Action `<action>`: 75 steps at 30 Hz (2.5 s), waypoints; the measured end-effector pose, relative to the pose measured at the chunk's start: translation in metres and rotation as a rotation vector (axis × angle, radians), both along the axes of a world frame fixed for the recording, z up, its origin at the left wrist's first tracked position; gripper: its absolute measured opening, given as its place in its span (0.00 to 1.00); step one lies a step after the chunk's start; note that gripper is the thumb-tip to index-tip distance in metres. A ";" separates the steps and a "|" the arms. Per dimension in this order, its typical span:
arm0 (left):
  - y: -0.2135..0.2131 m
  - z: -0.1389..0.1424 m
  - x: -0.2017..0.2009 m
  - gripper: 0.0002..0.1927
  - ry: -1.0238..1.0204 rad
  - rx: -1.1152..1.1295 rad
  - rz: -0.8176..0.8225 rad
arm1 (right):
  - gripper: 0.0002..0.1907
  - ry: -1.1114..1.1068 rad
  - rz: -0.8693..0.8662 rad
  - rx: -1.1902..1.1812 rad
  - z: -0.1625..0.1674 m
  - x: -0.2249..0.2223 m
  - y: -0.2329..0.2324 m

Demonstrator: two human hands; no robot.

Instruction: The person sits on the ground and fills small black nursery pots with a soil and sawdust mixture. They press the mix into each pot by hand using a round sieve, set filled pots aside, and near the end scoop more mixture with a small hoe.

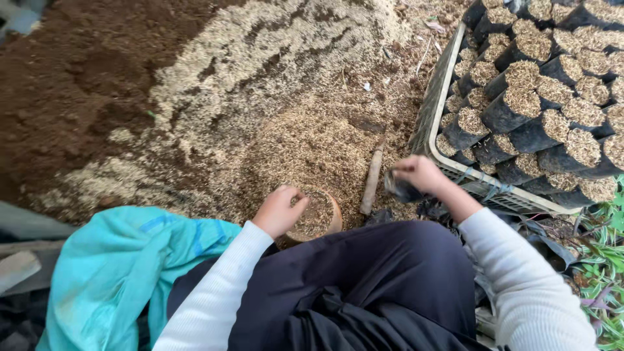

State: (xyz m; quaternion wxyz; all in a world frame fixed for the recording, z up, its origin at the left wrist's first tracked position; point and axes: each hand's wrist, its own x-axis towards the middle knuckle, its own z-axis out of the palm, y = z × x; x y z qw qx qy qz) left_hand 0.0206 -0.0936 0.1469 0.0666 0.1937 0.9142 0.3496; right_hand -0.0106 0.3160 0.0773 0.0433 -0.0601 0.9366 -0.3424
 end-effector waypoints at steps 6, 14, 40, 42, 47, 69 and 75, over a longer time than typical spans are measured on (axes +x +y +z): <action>0.031 0.042 0.013 0.26 -0.166 0.430 -0.012 | 0.12 -0.132 0.119 -0.303 0.138 -0.006 -0.095; 0.006 0.066 0.038 0.20 -0.479 1.062 0.197 | 0.11 0.255 0.197 -0.012 0.198 0.009 -0.219; -0.018 -0.014 0.018 0.13 -0.336 1.123 0.356 | 0.22 0.173 0.165 -0.226 0.135 0.028 -0.246; -0.011 -0.010 0.013 0.11 -0.309 1.088 0.455 | 0.21 0.227 0.203 -0.285 0.124 0.017 -0.239; 0.006 -0.001 -0.008 0.14 -0.441 0.945 0.601 | 0.17 0.175 0.183 -0.223 0.102 0.009 -0.233; 0.024 -0.050 -0.053 0.13 0.004 0.084 0.422 | 0.17 0.080 0.076 0.213 0.075 -0.041 -0.199; 0.019 -0.039 -0.051 0.17 0.055 0.042 0.328 | 0.06 0.197 0.181 0.307 0.058 -0.056 -0.199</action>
